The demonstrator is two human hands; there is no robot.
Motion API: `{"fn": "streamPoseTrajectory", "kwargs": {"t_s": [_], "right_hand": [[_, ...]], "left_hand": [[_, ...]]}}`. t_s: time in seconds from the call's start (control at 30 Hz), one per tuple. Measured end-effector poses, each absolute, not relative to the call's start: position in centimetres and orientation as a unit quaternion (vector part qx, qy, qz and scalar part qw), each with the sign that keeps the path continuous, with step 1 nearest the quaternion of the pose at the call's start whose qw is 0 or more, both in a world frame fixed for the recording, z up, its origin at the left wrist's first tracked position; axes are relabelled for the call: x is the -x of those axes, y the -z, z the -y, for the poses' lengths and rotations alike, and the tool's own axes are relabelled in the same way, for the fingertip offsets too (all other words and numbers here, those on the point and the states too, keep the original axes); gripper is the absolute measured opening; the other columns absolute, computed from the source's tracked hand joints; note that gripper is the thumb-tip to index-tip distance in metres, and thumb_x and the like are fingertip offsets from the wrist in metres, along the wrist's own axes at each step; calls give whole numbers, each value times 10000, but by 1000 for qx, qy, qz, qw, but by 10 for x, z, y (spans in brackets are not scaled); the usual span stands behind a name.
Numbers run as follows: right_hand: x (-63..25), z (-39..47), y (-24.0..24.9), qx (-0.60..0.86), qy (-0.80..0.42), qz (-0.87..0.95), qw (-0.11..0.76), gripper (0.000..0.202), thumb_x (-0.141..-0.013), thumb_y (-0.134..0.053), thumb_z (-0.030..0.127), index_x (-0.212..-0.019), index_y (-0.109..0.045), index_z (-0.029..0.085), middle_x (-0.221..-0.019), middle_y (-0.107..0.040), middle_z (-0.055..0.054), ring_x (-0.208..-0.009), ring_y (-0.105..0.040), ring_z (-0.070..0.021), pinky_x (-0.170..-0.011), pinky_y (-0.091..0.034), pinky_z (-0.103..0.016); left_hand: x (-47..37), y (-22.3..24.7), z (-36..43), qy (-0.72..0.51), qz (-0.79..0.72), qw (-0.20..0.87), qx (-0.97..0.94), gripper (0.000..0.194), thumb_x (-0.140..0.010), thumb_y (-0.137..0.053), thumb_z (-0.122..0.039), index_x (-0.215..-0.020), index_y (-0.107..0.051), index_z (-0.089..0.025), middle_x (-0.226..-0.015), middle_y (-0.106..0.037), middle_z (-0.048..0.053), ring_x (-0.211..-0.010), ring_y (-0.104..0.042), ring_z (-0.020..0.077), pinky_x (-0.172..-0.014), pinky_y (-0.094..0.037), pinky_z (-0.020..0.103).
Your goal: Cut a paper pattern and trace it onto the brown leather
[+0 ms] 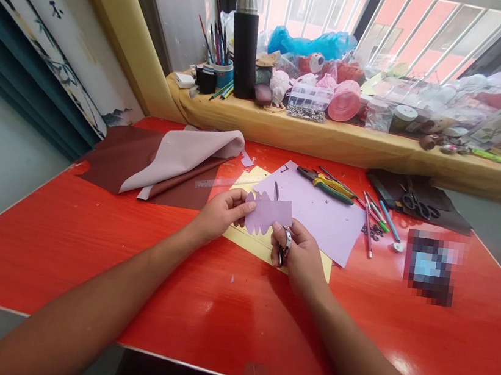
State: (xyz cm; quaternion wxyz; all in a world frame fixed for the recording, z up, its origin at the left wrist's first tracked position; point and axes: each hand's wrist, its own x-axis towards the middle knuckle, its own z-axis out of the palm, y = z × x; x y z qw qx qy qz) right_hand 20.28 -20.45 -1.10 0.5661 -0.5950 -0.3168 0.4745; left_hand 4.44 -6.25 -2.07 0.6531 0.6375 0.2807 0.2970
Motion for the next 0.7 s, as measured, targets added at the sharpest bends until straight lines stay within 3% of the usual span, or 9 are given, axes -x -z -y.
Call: {"fn": "streamPoseTrajectory", "kwargs": {"t_s": [0.23,0.47,0.7], "right_hand": [[-203,205,11,595,-469,319,570,422,-878,-811,608,-868,-611,236,-576,-532,84,-437,-468,-107,-503,-315,-264],[-199,205,11,603,-480,328,547,410,-851,-825,595,-903,-649,228,-628,-528,76,-449,-489,-116,-509,-371,-281],[-195,204,13,587,-512,348,521,395,-825,-826,574,-890,-683,212,-729,-574,51,-443,-508,-103,-480,-386,-283]], "left_hand": [[-46,23,63,-235,-254,671,-656,493,-780,-896,-569,-1030,-706,-189,-865,-717,23,-758,-652,162,-649,-502,281],[-44,21,57,-271,-277,687,-614,463,-745,-924,-563,-860,-686,-183,-830,-711,19,-778,-660,163,-706,-533,297],[-41,20,52,-308,-272,702,-581,439,-735,-944,-523,-880,-718,-176,-741,-657,-6,-664,-574,125,-654,-472,275]]}}
